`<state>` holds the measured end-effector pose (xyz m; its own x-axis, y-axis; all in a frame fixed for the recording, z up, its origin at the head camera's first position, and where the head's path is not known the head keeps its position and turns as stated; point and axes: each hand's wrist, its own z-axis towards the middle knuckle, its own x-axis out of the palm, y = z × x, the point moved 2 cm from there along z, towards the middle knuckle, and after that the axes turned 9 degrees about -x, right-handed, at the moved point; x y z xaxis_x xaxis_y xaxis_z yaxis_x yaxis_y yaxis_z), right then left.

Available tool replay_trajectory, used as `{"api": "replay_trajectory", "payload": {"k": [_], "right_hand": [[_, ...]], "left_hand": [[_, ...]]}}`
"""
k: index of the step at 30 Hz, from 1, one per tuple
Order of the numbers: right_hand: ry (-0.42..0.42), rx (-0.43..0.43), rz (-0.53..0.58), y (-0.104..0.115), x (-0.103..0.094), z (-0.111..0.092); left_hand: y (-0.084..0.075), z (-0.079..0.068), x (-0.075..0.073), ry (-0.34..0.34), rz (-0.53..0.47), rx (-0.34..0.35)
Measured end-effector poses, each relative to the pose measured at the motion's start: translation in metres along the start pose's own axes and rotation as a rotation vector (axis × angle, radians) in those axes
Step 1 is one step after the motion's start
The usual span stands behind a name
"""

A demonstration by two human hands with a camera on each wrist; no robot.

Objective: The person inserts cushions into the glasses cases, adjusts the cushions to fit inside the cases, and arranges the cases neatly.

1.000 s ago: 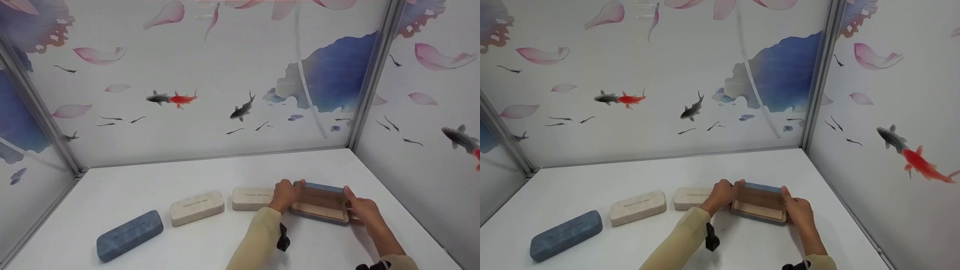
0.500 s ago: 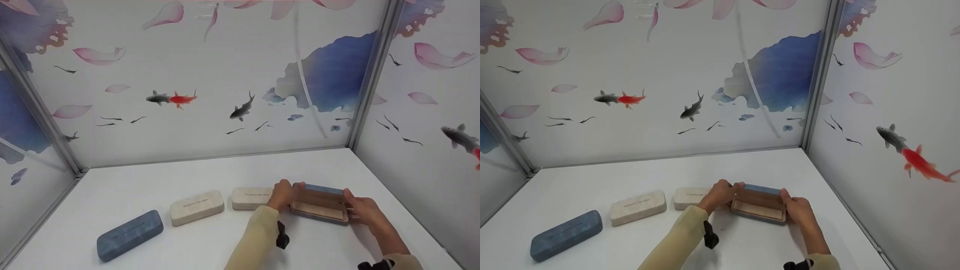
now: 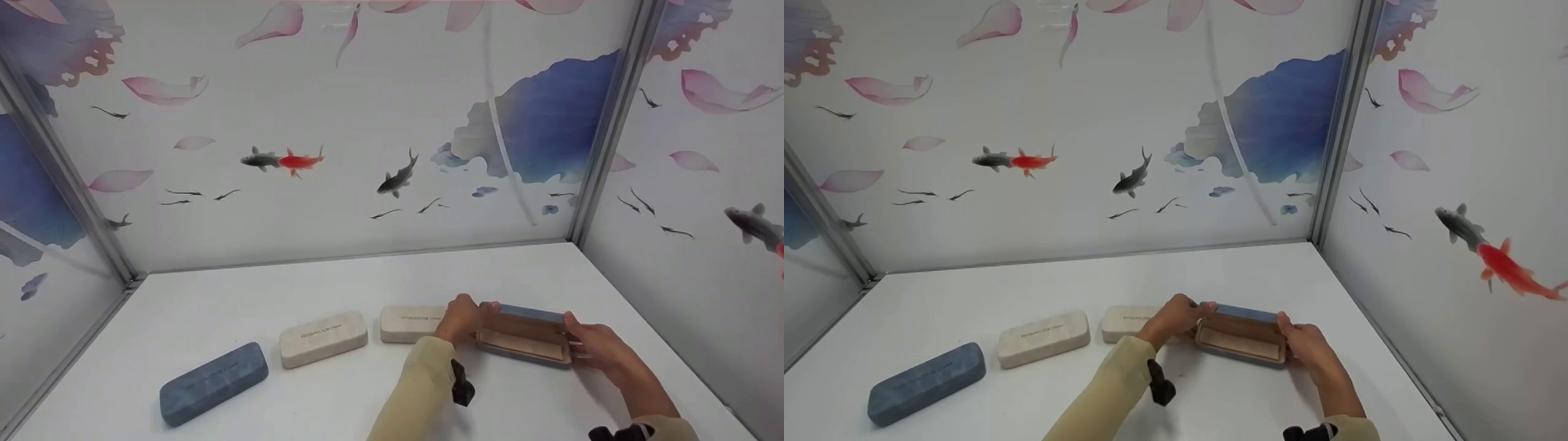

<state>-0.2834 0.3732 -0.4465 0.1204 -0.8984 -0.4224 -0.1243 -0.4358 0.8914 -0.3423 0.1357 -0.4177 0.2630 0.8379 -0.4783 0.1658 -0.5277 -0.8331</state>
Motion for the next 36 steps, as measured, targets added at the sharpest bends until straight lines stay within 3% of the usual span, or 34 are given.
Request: {"api": "replay_trajectory", "payload": {"k": [10,27,36], "right_hand": [[-0.018,-0.004,-0.016,0.003,0.000,0.001],[0.061,-0.022,-0.013,-0.003,-0.006,0.000],[0.011,-0.021,-0.041,-0.003,-0.007,-0.001]], "left_hand": [[-0.001,-0.001,-0.002,-0.013,-0.025,-0.007],[0.009,0.001,-0.001,0.006,-0.007,-0.013],[0.010,0.000,0.000,0.014,0.020,0.000]]}}
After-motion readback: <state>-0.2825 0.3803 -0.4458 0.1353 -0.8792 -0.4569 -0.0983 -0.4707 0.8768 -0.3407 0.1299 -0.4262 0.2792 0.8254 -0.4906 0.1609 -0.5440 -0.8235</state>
